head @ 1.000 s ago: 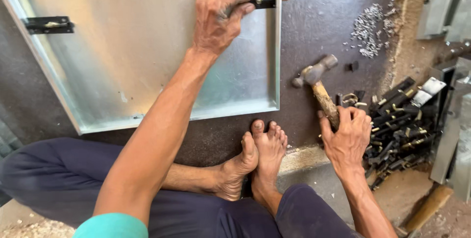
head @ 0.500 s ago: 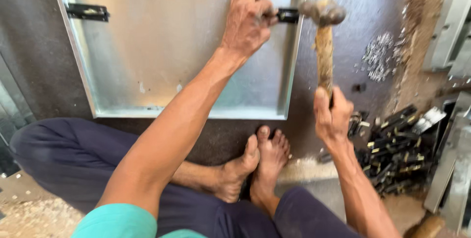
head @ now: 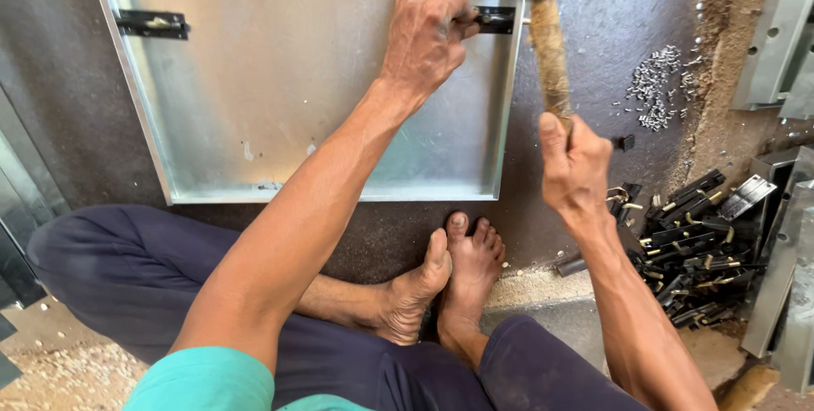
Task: The person sits on the floor and uses a hammer to attach metal hinges to rectangular metal frames. They repeatedly position the hinges, insert pins, and strike them with the hammer to secure them in place.
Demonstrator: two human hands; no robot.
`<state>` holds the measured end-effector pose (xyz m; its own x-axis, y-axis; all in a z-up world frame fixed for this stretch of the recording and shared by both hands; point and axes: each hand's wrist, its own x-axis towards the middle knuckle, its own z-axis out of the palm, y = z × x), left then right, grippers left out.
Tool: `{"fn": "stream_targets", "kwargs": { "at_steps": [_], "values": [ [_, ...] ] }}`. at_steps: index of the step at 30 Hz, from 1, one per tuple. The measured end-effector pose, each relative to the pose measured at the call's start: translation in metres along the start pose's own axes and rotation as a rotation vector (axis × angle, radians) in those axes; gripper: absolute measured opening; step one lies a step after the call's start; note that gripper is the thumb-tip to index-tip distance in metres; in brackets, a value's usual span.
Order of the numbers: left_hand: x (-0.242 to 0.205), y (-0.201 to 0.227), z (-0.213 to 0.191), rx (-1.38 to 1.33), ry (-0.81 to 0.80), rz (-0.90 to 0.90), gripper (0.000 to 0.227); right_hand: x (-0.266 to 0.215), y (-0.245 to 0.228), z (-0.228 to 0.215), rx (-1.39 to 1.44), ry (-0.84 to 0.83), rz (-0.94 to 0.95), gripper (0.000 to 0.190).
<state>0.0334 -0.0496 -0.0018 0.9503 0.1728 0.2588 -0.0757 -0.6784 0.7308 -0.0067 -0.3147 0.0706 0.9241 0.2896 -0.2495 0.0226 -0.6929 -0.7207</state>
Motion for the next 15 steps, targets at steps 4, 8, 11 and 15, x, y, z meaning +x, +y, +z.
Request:
{"fn": "stream_targets", "kwargs": {
  "at_steps": [4,8,11,15],
  "values": [
    [0.001,0.019,-0.018,0.024,-0.08,-0.002,0.02,-0.033,0.004,-0.039,0.192,0.18,-0.001,0.053],
    [-0.041,0.073,0.009,0.178,0.1,0.384,0.04,-0.074,0.035,-0.096,0.403,0.327,0.147,0.047],
    [-0.092,0.154,0.085,0.324,-0.52,0.741,0.021,-0.095,0.04,-0.107,0.462,0.402,0.257,0.045],
    [-0.114,0.189,0.141,0.11,-0.69,0.773,0.02,-0.117,0.042,-0.106,0.465,0.446,0.35,0.043]
  ]
}}
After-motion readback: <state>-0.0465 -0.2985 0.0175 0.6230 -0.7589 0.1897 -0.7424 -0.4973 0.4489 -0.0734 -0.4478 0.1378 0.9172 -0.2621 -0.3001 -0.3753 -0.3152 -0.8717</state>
